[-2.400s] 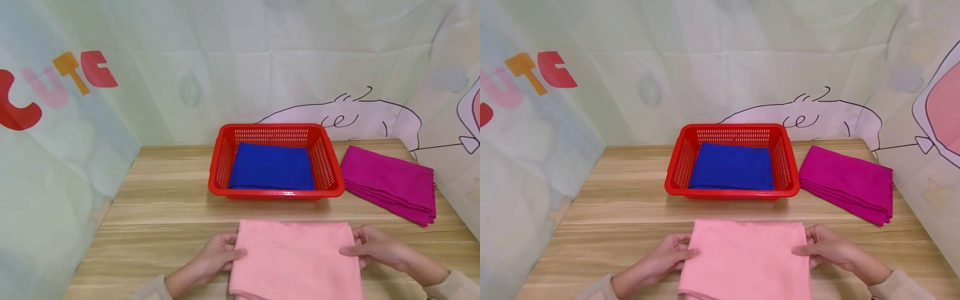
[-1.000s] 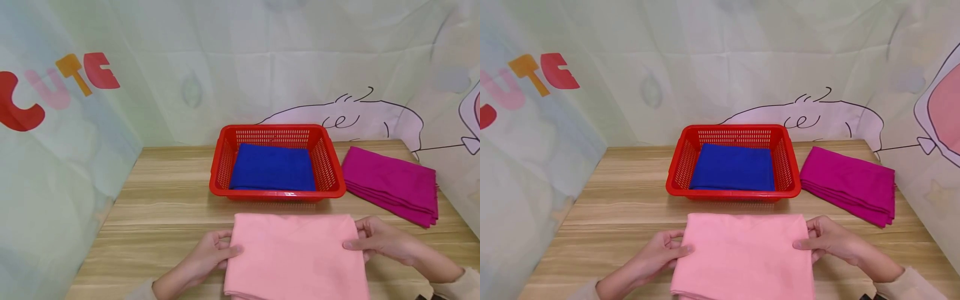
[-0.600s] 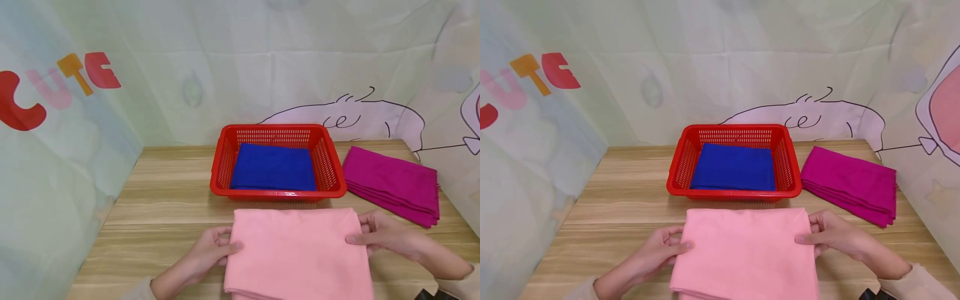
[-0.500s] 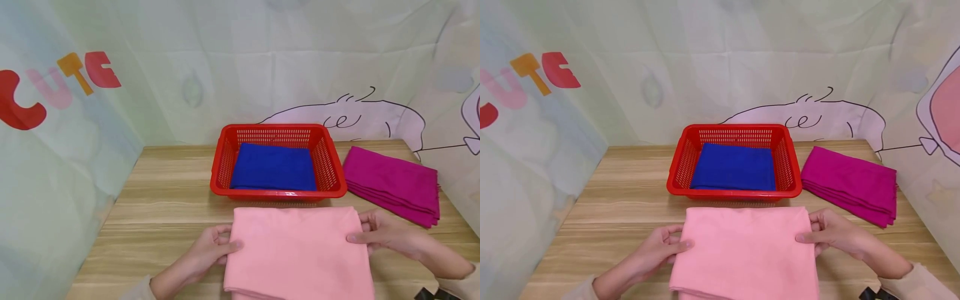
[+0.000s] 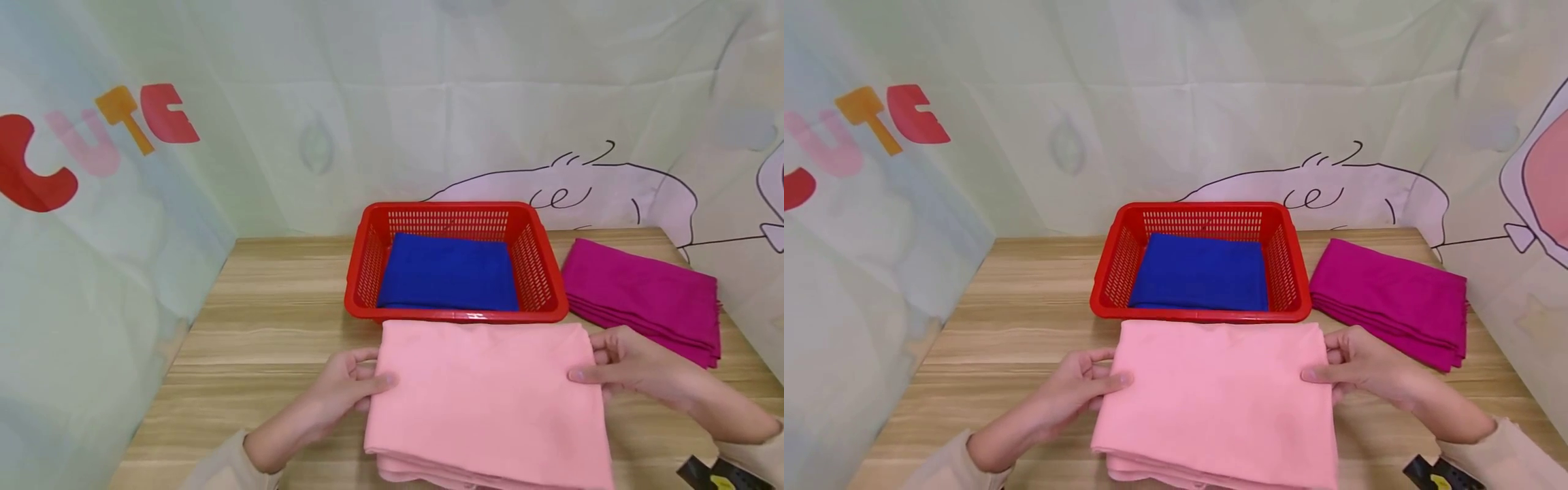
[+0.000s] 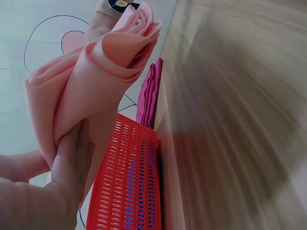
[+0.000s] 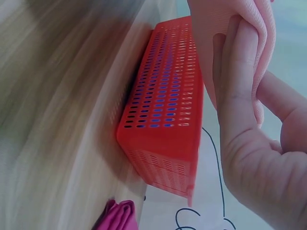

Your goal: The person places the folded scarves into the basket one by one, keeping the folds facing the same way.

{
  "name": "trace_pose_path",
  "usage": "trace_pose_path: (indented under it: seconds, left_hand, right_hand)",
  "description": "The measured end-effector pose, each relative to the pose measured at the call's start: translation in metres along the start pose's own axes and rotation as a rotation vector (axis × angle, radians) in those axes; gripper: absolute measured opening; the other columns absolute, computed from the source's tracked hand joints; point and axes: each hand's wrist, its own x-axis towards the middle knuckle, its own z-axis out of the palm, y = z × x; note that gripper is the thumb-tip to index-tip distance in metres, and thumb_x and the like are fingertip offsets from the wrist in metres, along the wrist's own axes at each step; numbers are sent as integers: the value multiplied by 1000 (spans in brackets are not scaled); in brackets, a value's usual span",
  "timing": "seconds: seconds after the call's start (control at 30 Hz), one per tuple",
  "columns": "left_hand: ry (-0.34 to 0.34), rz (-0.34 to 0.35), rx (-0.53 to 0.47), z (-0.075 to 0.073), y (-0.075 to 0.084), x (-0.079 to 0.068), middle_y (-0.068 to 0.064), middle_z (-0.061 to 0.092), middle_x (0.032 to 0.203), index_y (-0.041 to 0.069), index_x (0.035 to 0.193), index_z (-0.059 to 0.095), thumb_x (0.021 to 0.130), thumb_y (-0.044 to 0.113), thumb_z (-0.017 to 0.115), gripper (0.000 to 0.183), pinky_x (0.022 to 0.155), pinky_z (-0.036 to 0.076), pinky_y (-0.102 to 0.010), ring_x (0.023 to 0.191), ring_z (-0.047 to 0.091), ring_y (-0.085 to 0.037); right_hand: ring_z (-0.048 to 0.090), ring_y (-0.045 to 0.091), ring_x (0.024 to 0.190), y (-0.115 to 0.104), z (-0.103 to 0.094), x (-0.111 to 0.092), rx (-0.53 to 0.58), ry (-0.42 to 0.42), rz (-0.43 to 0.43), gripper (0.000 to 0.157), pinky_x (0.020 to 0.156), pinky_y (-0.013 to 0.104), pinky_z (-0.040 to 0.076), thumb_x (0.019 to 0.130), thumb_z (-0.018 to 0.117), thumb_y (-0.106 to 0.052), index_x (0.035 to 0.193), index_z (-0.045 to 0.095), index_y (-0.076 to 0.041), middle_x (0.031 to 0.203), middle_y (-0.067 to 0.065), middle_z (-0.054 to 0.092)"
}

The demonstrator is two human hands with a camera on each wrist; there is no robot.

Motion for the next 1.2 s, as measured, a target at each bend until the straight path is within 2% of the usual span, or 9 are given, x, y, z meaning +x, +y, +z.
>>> trace_pose_path:
  seconds: [0.3,0.73,1.07,1.2]
  left_hand:
    - [3,10,11,-3,9,4,-23,72,102,-18,135,43,93,-1,65,50,79,60,-39,88,71,-22]
    - [-2,56,15,-9,25,9,-19,72,101,-17,137,42,94,0,65,51,79,60,-36,88,71,-19]
    - [11,66,2,-12,33,14,-20,72,102,-16,138,41,95,0,64,52,82,59,-38,90,72,-22]
    - [19,75,-12,-13,36,17,-18,73,101,-16,138,41,95,-1,64,51,82,59,-38,91,72,-22]
  right_hand:
    - [72,34,86,-14,-5,2,-73,46,4,29,74,46,59,97,62,-2,121,58,13,102,21,72]
    - [72,35,88,-31,-7,11,-131,125,51,39,78,43,60,95,67,-9,124,56,15,102,20,72]
    - [72,35,86,-39,-12,17,-135,112,-1,32,75,45,60,96,64,-4,122,58,14,101,19,73]
    - [73,34,87,-43,-13,19,-142,147,18,38,76,43,60,96,66,-6,125,56,15,102,18,73]
